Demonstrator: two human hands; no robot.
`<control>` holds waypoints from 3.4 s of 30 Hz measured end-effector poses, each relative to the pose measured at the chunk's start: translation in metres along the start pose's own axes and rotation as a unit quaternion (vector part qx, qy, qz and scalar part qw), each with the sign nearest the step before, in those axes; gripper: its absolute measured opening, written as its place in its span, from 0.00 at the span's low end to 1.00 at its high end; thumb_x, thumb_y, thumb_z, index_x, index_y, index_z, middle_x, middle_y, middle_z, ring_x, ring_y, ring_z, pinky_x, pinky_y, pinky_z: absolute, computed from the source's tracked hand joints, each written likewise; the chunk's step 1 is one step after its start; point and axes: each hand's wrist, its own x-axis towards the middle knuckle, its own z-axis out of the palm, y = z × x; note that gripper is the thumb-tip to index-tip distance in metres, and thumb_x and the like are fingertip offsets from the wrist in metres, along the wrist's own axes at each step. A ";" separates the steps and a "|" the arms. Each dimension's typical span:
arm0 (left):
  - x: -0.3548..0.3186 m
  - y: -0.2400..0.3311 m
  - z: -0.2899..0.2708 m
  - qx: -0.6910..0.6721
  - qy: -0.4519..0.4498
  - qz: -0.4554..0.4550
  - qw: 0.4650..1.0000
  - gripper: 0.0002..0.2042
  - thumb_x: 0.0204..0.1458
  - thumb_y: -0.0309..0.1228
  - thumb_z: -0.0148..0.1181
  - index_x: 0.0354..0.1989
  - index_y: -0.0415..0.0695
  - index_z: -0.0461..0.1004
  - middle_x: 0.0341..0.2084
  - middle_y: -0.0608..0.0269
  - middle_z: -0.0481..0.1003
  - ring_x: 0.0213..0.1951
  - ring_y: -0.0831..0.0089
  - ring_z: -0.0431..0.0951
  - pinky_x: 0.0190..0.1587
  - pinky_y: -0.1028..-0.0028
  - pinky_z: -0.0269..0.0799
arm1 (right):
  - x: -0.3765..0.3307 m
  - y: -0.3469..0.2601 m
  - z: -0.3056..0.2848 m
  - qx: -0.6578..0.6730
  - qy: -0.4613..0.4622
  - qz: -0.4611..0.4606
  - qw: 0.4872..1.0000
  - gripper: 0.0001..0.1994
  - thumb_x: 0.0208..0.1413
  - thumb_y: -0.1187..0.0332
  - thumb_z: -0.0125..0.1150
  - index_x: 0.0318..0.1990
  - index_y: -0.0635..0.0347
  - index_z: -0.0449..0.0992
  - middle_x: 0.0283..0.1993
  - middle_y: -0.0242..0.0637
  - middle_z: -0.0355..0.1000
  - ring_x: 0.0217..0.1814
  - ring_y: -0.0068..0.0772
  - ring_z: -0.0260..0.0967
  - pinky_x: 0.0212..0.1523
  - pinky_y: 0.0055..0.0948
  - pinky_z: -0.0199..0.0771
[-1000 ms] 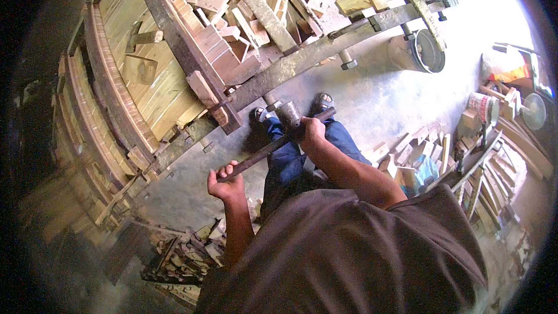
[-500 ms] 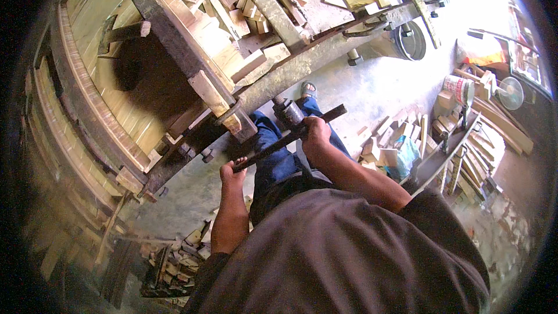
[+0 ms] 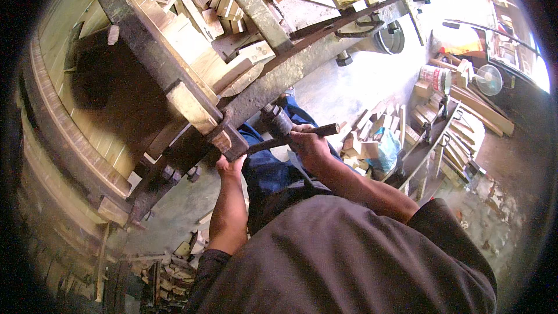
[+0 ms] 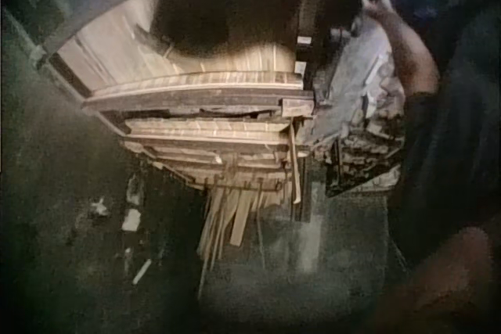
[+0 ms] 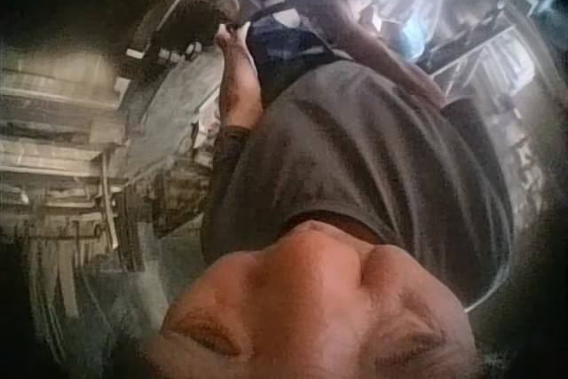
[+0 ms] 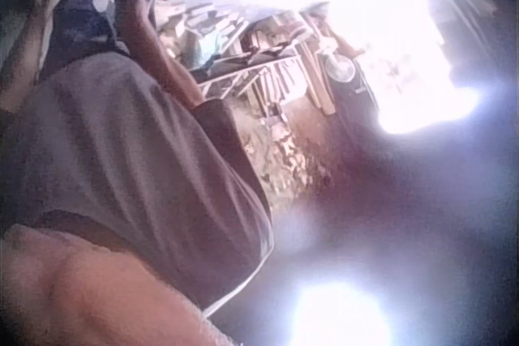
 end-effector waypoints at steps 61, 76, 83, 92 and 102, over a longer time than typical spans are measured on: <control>-0.281 -0.095 0.076 -0.034 0.002 0.540 0.841 0.08 0.56 0.28 0.44 0.24 0.46 0.59 0.16 0.63 0.61 0.19 0.64 0.64 0.30 0.59 0.69 | 0.035 -0.003 0.052 -0.737 -0.589 -0.184 0.274 0.25 0.46 0.71 0.56 0.55 0.66 0.70 0.53 0.56 0.73 0.56 0.53 0.71 0.54 0.47 0.71; -0.320 -0.139 0.085 -0.056 -0.125 0.509 0.850 0.13 0.62 0.33 0.39 0.23 0.45 0.58 0.13 0.63 0.61 0.19 0.62 0.65 0.37 0.55 0.67 | 0.053 -0.094 -0.008 -0.531 -0.349 -0.243 0.733 0.12 0.51 0.70 0.64 0.43 0.62 0.73 0.40 0.46 0.76 0.42 0.37 0.74 0.46 0.36 0.74; -0.325 -0.115 0.096 -0.050 -0.050 0.454 0.888 0.14 0.63 0.34 0.43 0.23 0.46 0.59 0.14 0.64 0.60 0.20 0.66 0.63 0.39 0.58 0.64 | 0.078 -0.055 -0.001 -0.562 -0.377 -0.010 0.736 0.32 0.42 0.60 0.76 0.54 0.65 0.70 0.46 0.38 0.75 0.49 0.30 0.70 0.51 0.32 0.71; -0.327 -0.093 0.066 0.015 -0.176 0.397 0.901 0.13 0.62 0.32 0.45 0.23 0.47 0.61 0.16 0.63 0.63 0.23 0.64 0.66 0.42 0.57 0.65 | 0.032 -0.045 -0.016 -0.550 -0.322 -0.014 0.770 0.26 0.41 0.64 0.73 0.49 0.64 0.73 0.42 0.34 0.75 0.44 0.27 0.69 0.47 0.31 0.71; -0.350 -0.113 0.100 0.159 -0.227 0.443 0.853 0.09 0.61 0.32 0.49 0.32 0.40 0.69 0.27 0.54 0.72 0.40 0.53 0.74 0.60 0.46 0.59 | 0.062 -0.040 0.003 -0.465 -0.315 -0.068 0.825 0.23 0.41 0.69 0.72 0.47 0.63 0.73 0.40 0.32 0.76 0.42 0.25 0.70 0.47 0.30 0.72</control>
